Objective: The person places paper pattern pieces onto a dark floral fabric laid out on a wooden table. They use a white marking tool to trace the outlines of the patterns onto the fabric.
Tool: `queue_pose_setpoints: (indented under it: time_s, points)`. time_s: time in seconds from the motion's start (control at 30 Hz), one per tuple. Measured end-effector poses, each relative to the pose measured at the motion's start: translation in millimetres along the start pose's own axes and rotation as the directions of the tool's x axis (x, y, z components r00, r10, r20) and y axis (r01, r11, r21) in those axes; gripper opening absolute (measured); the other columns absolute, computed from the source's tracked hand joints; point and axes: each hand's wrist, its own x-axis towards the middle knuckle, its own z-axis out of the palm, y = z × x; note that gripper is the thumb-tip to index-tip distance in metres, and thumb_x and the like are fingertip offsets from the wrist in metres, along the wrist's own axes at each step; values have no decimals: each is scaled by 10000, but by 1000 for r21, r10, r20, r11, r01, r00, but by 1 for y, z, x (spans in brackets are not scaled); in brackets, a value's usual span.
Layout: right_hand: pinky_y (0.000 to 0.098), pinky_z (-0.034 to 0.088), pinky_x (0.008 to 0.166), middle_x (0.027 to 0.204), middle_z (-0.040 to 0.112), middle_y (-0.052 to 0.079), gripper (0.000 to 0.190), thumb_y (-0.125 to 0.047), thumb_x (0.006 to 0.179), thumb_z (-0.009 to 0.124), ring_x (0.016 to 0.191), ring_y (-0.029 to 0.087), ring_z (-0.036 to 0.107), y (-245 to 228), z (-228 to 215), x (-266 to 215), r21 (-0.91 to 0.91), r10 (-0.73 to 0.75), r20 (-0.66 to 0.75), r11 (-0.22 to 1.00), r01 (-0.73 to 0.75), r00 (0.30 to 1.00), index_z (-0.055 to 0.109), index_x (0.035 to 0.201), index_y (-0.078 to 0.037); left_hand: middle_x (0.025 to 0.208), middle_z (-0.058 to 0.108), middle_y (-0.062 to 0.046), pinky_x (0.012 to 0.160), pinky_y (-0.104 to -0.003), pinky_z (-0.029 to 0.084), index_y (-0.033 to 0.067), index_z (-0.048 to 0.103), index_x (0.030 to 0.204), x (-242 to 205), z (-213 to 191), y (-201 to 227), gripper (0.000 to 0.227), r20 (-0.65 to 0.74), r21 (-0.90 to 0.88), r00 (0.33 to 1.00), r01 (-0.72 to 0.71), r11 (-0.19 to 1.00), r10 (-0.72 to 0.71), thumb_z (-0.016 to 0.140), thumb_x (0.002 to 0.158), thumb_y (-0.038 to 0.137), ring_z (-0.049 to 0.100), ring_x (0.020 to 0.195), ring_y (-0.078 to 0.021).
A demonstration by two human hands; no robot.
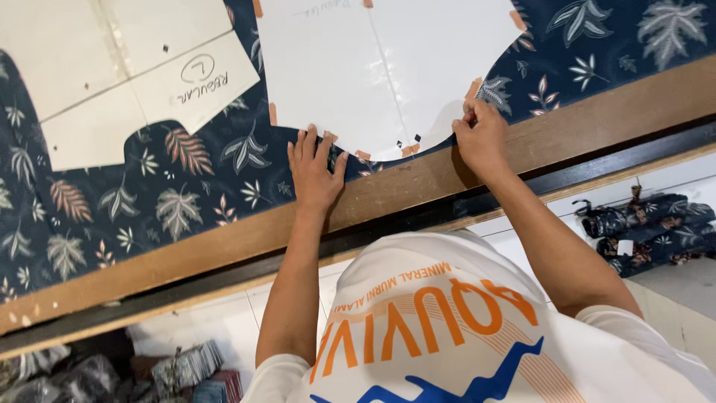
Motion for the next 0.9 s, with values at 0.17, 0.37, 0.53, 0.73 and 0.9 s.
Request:
queue_pose_setpoints:
  time_s: [0.17,0.37,0.53,0.73,0.9]
  points:
    - [443,482,832,982,593,146,308,-57,813,804,942,323,582,-4,-9,2,-46,-216,22,975,217,976,626,1061,-10,1532,488,-204,1222,-609,231,84,664,1332,3,4,7,472,-7,47,1000,17,999,-16,747,949,348,381,1470,-404]
    - [476,483,816,999,595,197,332,-78,852,767,924,380,587,5,-8,2,-48,-285,62,956,288,956,634,1148,-6,1530,493,-200,1224,-605,231,124,684,1282,0,4,7,420,-31,64,999,30,997,-28,755,932,345,381,1473,-407]
    - [476,489,859,991,616,180,217,-86,917,769,961,374,589,30,-6,2,-88,-397,80,911,403,914,638,1056,17,1523,498,-201,1225,-597,253,146,679,1269,-4,1,4,419,-126,5,992,-13,1000,13,748,912,354,411,1455,-417]
    - [362,519,916,1064,660,138,163,-77,1042,720,955,205,630,68,-8,3,56,-263,58,964,260,963,681,1131,54,1535,494,-164,1244,-585,247,182,673,1282,-8,10,-10,459,-115,-72,993,27,997,-36,726,896,426,397,1473,-381]
    - [359,474,740,1100,646,99,176,-91,1103,703,881,157,595,61,-2,-7,314,2,38,949,-14,999,610,1187,32,1553,502,-143,1255,-577,279,187,669,1316,-18,13,-25,408,-145,-223,987,37,974,-71,680,942,350,414,1498,-367]
